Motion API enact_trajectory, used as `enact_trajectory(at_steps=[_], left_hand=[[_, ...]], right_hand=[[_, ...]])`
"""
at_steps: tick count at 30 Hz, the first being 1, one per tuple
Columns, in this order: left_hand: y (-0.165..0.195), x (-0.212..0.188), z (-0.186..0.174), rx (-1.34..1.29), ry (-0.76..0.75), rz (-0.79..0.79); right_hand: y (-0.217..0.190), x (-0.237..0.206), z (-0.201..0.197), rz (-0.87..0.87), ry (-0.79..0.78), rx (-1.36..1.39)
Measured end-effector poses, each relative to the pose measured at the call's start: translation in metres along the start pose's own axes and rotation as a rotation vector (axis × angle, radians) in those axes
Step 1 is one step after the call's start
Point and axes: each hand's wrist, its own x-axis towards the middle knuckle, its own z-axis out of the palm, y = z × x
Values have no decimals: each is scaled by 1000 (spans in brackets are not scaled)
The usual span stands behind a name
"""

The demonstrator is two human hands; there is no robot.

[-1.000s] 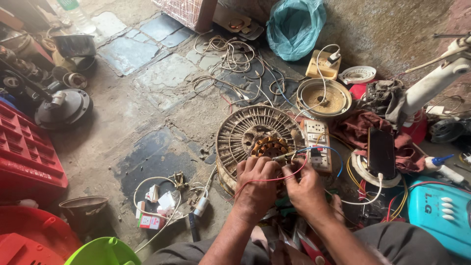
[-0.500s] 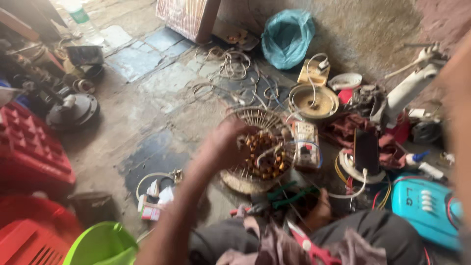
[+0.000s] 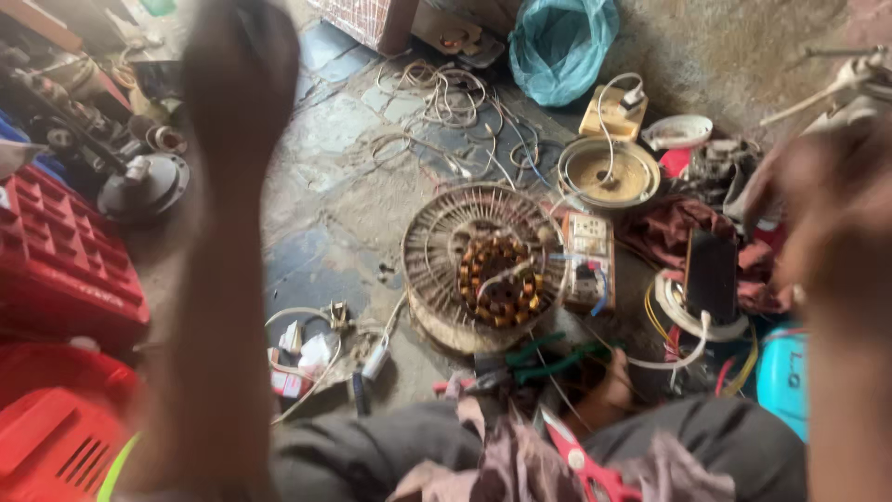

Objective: The person sits on the floor rewinding the armature of a ceiling fan motor, fitting the copper coil into the stator and trimming wire ends with pliers. They then connect red and blue wires to the coil and hold the leads against a power strip to test the wound motor.

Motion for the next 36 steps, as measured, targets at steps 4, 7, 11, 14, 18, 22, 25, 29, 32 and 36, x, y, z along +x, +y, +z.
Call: enact_trajectory(at_steps=[4,7,11,14,18,22,25,29,32,36], left_hand=[[-2,-128,31,-159,-345,-216],[-24,-212,58,-93,-526,-172],[-29,-235,68,73,-801,-87],[-11,-214,62,48,-762,-50],[-3,-209,61,106,-738,-22],[-18,-231,70,7,-613,-96],[-22,-237,77,-90,-502,-149],[-16,-230,82,-164,-490,-257],[-13,-228,83,-221,-484,-317],[-14,-231,84,-280,-474,-303]], right_hand=[[76,-129,-9,466,-161,-76],[110,-186,-6,639,-269,-95],[93,-194,28,664,-386,-112],[66,-188,63,608,-422,-120],[47,-192,93,658,-418,-10],[26,-195,110,799,-481,-399],[12,-194,125,702,-464,-307],[10,-192,130,665,-299,-319],[18,-191,125,578,-262,-145],[22,-192,130,397,-321,-293]])
